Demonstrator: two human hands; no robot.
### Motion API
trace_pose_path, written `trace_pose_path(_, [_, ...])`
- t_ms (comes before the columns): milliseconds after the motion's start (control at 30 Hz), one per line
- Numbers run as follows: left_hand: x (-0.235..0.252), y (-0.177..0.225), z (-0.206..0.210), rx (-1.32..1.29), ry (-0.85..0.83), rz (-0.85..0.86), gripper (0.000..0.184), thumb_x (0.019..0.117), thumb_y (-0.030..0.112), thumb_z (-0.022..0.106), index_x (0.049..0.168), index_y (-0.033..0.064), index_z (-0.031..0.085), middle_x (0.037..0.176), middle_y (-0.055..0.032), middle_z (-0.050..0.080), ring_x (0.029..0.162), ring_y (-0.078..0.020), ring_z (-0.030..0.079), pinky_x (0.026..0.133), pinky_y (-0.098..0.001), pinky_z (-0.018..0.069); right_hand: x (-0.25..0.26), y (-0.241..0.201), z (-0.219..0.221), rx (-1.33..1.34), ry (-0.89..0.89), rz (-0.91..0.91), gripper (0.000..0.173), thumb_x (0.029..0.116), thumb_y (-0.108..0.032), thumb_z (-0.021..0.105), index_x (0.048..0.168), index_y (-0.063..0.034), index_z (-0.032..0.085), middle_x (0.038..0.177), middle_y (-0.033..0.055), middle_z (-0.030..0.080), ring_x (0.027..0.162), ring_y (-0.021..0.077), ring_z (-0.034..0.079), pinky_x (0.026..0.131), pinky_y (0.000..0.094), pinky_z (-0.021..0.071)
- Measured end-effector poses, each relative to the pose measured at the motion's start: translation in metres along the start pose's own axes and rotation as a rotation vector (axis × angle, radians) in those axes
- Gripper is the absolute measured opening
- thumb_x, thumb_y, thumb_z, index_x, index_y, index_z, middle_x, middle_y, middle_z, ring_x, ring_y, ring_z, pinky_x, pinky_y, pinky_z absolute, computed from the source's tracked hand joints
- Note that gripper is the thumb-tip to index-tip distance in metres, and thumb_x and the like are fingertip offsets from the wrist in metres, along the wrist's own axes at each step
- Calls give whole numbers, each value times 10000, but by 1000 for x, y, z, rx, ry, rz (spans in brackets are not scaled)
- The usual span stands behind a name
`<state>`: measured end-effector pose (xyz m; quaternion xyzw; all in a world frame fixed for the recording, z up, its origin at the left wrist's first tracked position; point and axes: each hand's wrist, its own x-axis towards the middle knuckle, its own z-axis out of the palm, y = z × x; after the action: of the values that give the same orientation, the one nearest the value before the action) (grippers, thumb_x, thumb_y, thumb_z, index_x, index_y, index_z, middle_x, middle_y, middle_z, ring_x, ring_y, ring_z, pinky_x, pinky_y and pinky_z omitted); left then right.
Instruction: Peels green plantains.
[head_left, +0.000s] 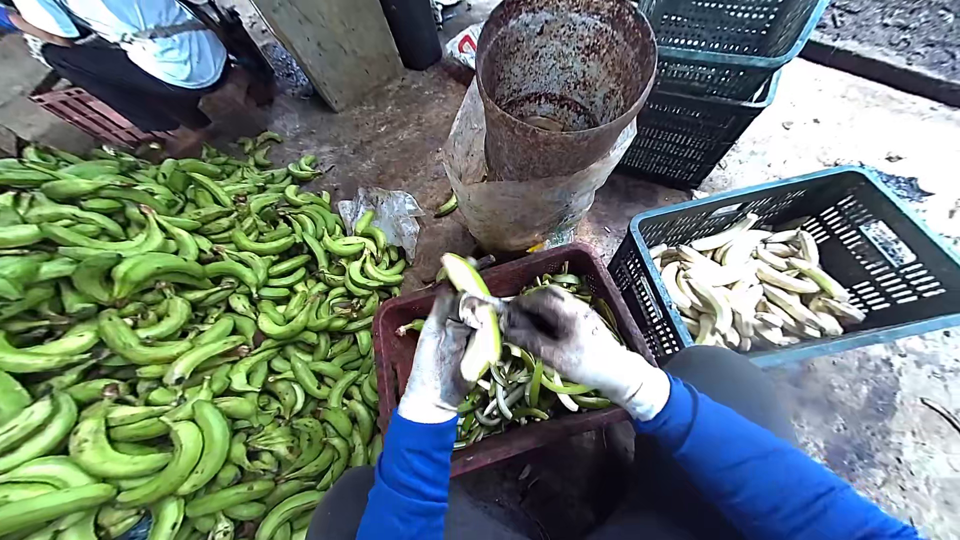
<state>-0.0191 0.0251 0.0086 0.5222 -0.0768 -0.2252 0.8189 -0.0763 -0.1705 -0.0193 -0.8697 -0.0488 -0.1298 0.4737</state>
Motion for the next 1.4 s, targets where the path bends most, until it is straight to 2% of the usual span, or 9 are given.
trace_pose_path(167, [0, -11, -4, -13, -365, -359, 638, 977, 367, 658, 1503, 98, 417, 1095, -197, 678, 845, -255, 707, 702, -370, 625, 32, 13, -35, -55, 228, 88, 370, 997, -438, 654, 1290, -216, 695, 1212, 27, 663, 1051, 153, 656, 886, 438, 573])
trace_pose_path(300, [5, -12, 8, -119, -9, -168, 433, 1022, 209, 597, 1423, 64, 518, 1156, -230, 678, 972, -312, 703, 827, -449, 606, 15, 7, -32, -44, 229, 120, 456, 964, -478, 677, 1341, -222, 651, 1231, 12, 659, 1056, 130, 655, 888, 424, 584])
trace_pose_path(400, [15, -10, 6, -333, 340, -20, 244, 1070, 218, 509, 1282, 112, 566, 1089, -140, 693, 907, -236, 703, 734, -392, 609, -7, 2, -8, -49, 188, 108, 503, 915, -477, 742, 1311, -183, 648, 1164, 21, 678, 999, 131, 671, 867, 427, 600])
trace_pose_path(600, [14, -4, -1, -352, 390, 166, 238, 1089, 206, 461, 1295, 110, 532, 1107, -124, 671, 997, -239, 685, 842, -432, 594, -15, -1, 17, -145, 73, -1, 430, 934, -527, 693, 1180, -174, 714, 1141, 8, 689, 1065, 123, 653, 938, 381, 564])
trace_pose_path(733, [4, 7, -3, -42, 239, 100, 259, 1081, 205, 473, 1267, 51, 566, 1095, -178, 685, 947, -272, 700, 803, -435, 604, -5, 7, 5, -121, 56, -96, 393, 951, -474, 699, 1200, -171, 723, 1143, 22, 688, 1069, 142, 652, 939, 402, 565])
trace_pose_path(867, [-5, 15, -25, 130, -238, -170, 353, 1022, 275, 529, 1292, 55, 591, 1023, -183, 686, 817, -248, 692, 705, -393, 608, 21, 15, -19, -69, -100, -59, 344, 992, -447, 649, 1216, -196, 722, 1130, -19, 694, 1024, 92, 661, 913, 375, 577])
trace_pose_path(933, [-2, 13, -28, 91, -353, -277, 335, 1012, 228, 543, 1291, 54, 610, 1065, -136, 705, 903, -198, 704, 804, -361, 608, 33, 22, -24, -45, -197, -1, 309, 1019, -468, 603, 1154, -220, 729, 1033, -47, 710, 915, 73, 673, 839, 370, 590])
trace_pose_path(1167, [13, 0, -11, 225, -379, -321, 594, 936, 325, 671, 1458, 115, 482, 1143, -109, 700, 979, -177, 706, 865, -348, 601, 40, 38, -35, -28, -197, 171, 330, 987, -536, 630, 1062, -242, 759, 858, -42, 720, 749, 102, 672, 708, 410, 588])
trace_pose_path(1400, [6, 7, -7, 403, -427, -245, 649, 889, 300, 722, 1444, 51, 497, 1204, -122, 691, 1030, -196, 701, 908, -361, 596, 35, 43, -44, -166, -121, 126, 371, 1007, -550, 579, 1152, -252, 745, 1072, -14, 722, 962, 155, 685, 871, 502, 573])
